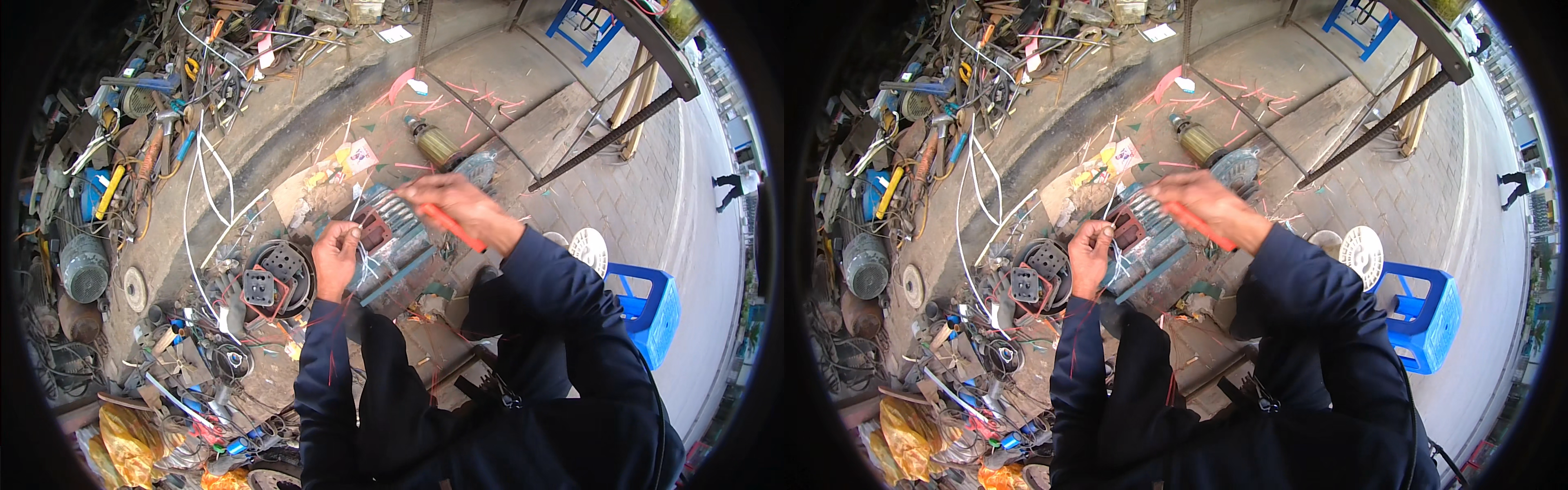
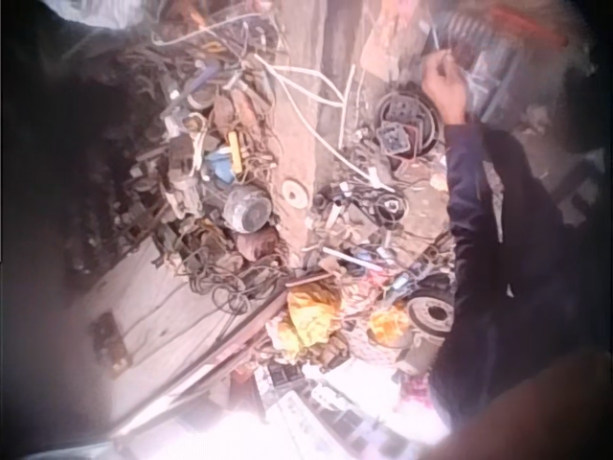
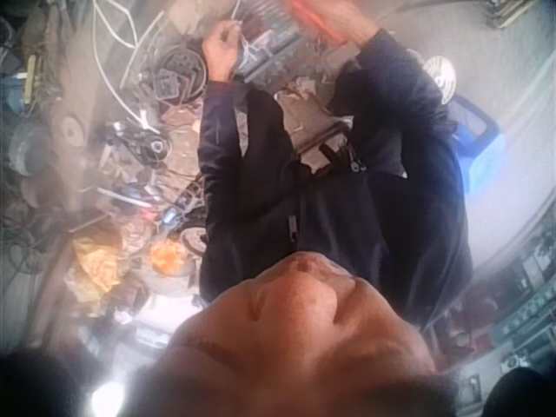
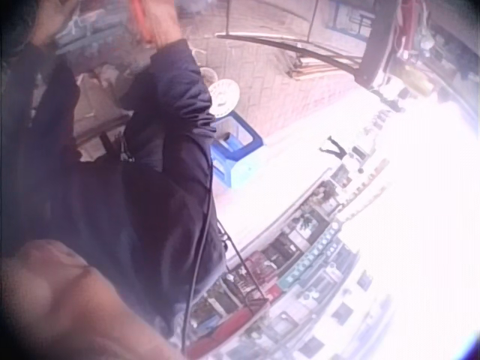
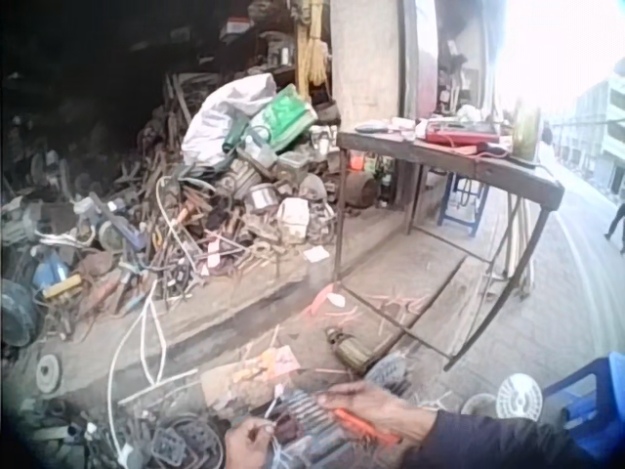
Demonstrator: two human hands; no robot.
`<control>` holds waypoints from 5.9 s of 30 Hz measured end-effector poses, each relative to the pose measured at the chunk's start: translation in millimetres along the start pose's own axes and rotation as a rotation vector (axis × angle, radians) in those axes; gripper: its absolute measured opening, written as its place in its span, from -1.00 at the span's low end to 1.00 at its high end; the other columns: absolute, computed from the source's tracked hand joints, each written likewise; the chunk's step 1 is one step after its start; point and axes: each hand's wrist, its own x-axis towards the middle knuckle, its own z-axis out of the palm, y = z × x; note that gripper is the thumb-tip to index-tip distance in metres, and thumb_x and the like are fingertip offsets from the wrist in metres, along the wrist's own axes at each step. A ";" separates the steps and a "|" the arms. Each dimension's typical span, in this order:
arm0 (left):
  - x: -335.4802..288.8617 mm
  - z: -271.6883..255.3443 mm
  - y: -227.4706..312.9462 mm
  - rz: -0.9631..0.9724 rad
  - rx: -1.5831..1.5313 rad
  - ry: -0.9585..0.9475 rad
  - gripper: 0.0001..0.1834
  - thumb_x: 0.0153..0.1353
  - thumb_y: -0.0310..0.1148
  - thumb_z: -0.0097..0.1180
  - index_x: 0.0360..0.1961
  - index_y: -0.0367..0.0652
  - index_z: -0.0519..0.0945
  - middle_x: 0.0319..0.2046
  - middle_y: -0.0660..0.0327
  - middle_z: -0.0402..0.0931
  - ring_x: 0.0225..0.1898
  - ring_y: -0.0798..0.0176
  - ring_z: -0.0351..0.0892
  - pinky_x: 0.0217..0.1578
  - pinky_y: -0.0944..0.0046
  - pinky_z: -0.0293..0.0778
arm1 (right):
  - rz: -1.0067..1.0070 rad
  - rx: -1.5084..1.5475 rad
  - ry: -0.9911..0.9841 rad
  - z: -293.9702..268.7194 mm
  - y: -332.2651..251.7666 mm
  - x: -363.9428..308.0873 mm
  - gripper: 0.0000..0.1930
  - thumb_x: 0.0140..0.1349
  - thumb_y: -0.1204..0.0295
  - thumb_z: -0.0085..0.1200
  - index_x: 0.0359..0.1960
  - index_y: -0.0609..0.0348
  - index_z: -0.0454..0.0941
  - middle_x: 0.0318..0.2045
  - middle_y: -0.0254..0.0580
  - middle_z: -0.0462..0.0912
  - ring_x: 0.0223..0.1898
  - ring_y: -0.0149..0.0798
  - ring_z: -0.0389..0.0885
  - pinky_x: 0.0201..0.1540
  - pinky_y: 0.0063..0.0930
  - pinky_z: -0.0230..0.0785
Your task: The person strips insulation from copper wires and inserts them into the slots of a motor stator using a red-handled tool. They repeatedly strip, insert, and adjust wires while seated at a cluttered workbench.
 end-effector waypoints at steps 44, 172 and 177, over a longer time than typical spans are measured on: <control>-1.3 -1.2 13.6 0.002 -0.003 -0.123 -0.92 0.39 -0.43 0.32 -0.19 -0.21 0.73 -0.43 0.46 0.56 -0.41 0.57 0.36 -0.35 0.46 0.33 | -0.935 -1.239 0.265 6.1 59.8 16.3 -0.77 0.26 0.45 0.12 -0.05 0.15 0.56 -0.29 0.00 0.50 -0.32 0.14 0.68 -0.32 -0.02 0.51; 5.1 5.3 23.0 0.102 0.023 -0.199 -0.97 0.32 -0.62 0.22 -0.29 -0.31 0.66 -0.37 0.22 0.58 -0.30 0.32 0.51 -0.19 0.30 0.44 | -0.338 -1.275 -0.385 19.6 32.5 53.7 -0.85 0.14 0.42 0.23 -0.31 0.24 0.70 -0.40 0.00 0.75 -0.32 -0.01 0.73 -0.28 -0.03 0.50; 5.4 3.4 22.1 0.088 0.044 -0.204 -0.98 0.32 -0.61 0.23 -0.29 -0.31 0.66 -0.37 0.23 0.59 -0.30 0.33 0.51 -0.19 0.30 0.44 | 0.025 -0.183 -0.458 13.8 38.7 68.4 -0.86 0.20 0.41 0.28 -0.34 0.24 0.73 -0.46 -0.21 0.73 -0.39 -0.23 0.68 -0.34 -0.12 0.45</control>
